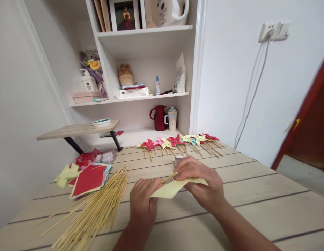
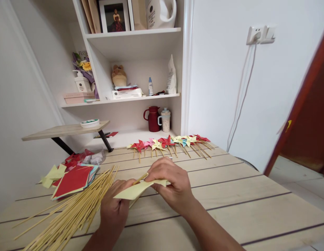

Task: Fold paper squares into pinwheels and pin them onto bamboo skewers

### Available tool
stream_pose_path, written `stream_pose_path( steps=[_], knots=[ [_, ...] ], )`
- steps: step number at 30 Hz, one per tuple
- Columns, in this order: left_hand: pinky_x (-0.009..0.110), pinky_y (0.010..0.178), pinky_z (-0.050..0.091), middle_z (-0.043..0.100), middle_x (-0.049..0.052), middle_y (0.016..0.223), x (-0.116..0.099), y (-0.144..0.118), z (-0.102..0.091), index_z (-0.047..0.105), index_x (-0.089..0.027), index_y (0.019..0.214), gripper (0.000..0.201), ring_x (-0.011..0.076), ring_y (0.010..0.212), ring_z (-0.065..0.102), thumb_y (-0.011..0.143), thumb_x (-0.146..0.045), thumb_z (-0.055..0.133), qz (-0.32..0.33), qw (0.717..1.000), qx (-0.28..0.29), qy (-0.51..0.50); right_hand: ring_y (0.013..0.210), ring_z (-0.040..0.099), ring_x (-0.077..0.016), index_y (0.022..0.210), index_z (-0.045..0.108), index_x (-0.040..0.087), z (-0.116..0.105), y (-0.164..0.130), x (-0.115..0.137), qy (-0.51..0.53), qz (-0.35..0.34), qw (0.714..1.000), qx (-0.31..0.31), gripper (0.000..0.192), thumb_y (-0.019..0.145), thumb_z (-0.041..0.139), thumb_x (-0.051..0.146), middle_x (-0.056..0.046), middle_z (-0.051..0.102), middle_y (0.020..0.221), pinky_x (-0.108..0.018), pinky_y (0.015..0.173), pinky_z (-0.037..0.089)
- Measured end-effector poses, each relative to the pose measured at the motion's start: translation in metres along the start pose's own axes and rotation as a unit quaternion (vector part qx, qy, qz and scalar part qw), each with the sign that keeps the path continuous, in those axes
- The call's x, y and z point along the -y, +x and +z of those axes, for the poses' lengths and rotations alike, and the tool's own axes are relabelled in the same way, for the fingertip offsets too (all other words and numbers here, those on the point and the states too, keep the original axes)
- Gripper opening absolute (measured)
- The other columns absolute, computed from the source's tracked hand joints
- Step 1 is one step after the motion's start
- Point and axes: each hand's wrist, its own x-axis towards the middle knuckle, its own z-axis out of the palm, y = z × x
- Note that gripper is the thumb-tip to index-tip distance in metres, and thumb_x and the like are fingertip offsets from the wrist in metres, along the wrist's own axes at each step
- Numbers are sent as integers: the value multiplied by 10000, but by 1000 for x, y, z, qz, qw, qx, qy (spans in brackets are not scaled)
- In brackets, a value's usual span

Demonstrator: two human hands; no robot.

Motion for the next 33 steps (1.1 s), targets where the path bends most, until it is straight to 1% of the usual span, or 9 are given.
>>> stream_pose_path(
  steps=[5,14,20,25,29,33],
  knots=[
    [313,647,445,726,41,770,0,1,0,700,-209,947,324,194,674,631,985,-246,380,13,1000,1,0,762,678,-221,937,740,226,1,0,-1,5,5,1000,-2,152,846,704,111,-48,740,765,-389,684,557],
    [294,612,393,683,5,709,1,4,-1,664,-207,944,263,168,615,579,982,-212,404,46,999,5,9,782,667,-217,933,736,205,0,-1,0,13,7,1000,0,159,833,710,84,-52,734,780,-385,691,551],
    [289,602,398,692,6,711,1,4,1,667,-210,943,274,170,608,592,988,-225,397,58,998,-9,15,795,663,-217,944,728,201,0,-1,1,13,4,1000,5,194,827,699,49,-51,729,781,-390,705,545],
    [288,611,416,702,17,739,2,4,1,661,-208,962,272,169,627,605,985,-202,390,67,998,-10,11,794,666,-218,940,730,205,0,-1,0,12,8,1000,0,179,828,706,67,-49,721,780,-386,694,550],
    [287,611,421,701,17,743,1,4,1,657,-202,981,263,165,625,600,983,-184,395,79,997,-21,12,793,669,-215,927,732,204,0,-1,0,7,12,1000,1,171,834,693,65,-49,721,774,-377,684,554],
    [286,596,412,690,16,717,0,6,0,655,-201,971,273,167,616,600,1002,-222,385,84,996,-28,22,781,676,-214,919,737,208,1,-1,0,7,13,1000,-3,146,848,684,91,-46,723,760,-373,672,559]
  ],
)
